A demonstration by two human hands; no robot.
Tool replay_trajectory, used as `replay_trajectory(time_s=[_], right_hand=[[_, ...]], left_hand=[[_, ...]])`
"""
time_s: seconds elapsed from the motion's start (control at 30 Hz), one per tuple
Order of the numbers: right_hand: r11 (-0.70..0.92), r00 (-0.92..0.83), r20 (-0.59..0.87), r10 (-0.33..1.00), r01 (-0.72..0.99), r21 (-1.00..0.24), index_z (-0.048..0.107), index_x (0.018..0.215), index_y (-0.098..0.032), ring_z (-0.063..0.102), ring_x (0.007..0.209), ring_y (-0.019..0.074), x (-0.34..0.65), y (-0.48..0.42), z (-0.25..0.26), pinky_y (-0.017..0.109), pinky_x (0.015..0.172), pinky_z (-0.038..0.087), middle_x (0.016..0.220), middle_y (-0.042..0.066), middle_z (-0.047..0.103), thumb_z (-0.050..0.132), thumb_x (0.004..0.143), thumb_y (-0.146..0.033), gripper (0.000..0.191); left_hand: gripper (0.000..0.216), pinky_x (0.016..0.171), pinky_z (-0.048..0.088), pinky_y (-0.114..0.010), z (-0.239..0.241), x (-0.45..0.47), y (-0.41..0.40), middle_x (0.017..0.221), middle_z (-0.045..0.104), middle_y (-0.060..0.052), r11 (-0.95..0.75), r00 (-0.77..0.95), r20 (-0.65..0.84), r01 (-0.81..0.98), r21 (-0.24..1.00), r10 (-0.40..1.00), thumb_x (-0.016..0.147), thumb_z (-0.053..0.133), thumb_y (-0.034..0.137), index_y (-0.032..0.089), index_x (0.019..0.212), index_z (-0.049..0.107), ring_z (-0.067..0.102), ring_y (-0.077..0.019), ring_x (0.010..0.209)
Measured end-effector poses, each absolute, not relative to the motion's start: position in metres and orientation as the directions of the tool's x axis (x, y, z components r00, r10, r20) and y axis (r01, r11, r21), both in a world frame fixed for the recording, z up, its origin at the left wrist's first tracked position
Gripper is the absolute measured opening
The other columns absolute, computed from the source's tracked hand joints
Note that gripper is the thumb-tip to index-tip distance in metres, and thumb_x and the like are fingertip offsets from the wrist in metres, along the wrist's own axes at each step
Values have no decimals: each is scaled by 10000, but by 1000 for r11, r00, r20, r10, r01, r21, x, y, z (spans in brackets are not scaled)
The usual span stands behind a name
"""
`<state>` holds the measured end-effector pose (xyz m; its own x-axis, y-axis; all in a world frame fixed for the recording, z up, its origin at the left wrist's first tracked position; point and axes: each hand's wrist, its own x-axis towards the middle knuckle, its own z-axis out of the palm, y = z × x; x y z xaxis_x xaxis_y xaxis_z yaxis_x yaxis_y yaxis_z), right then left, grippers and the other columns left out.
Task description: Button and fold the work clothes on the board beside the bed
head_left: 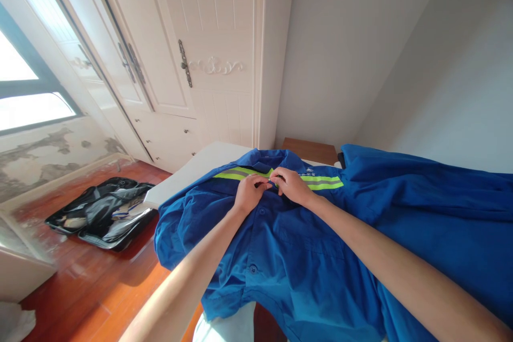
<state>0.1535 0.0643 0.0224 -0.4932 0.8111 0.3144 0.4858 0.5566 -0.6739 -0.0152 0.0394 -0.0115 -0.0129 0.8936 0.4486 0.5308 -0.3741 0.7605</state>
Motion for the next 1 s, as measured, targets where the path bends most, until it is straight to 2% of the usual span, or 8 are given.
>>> replay_trajectory(time_s=[0.17,0.27,0.47,0.6,0.73,0.83,1.0], right_hand=[[483,-450,270,851,470,-739,587,863,-190,609,480,117,151,63,24,259,671,479,571,-57,601,479,910,-195,118],[454,-431,242,869,502,-736,582,875,-199,568,404,106,151,64,22,251,618,475,533,-74,578,473,920,-223,120],[448,-430,234,872,507,-737,593,890,-196,537,359,72,152,65,20,232,498,445,787,-33,678,478,917,-238,125],[529,-483,302,822,451,-719,606,899,-185,581,419,80,154,66,17,251,605,492,794,-23,675,492,920,-248,131],[604,-551,357,755,369,-707,612,1042,-187,632,553,106,158,72,11,275,649,513,999,36,683,563,872,-221,180],[684,-605,392,693,380,-623,634,1109,-196,647,701,150,163,77,8,295,697,517,1035,54,686,655,811,-205,299],[776,-669,418,615,420,-470,667,1142,-223,659,785,171,170,82,10,325,785,518,1065,53,705,652,831,-190,313]], left_hand=[[59,737,499,-253,-10,-15,39,809,716,-7,-415,25,478,540,732,878,816,681,204,207,821,740,638,-149,759],[72,710,487,-242,-10,-15,39,804,704,-8,-411,34,474,554,723,880,832,657,199,202,828,729,625,-143,746],[85,727,477,-248,-9,-15,39,840,709,-18,-369,57,416,584,723,907,837,636,185,188,853,719,628,-152,768],[113,738,476,-249,-7,-14,39,869,715,-24,-324,76,358,624,711,931,853,602,186,185,854,714,637,-165,803],[137,760,479,-253,-6,-14,39,927,722,-33,-292,67,325,636,714,943,863,580,196,184,881,715,646,-179,848],[146,758,479,-257,-6,-15,39,919,722,-26,-275,65,309,648,710,949,866,570,202,193,878,716,647,-183,847],[145,727,468,-253,-9,-15,39,880,715,-21,-279,69,315,666,692,947,871,563,222,198,860,706,641,-183,818]])
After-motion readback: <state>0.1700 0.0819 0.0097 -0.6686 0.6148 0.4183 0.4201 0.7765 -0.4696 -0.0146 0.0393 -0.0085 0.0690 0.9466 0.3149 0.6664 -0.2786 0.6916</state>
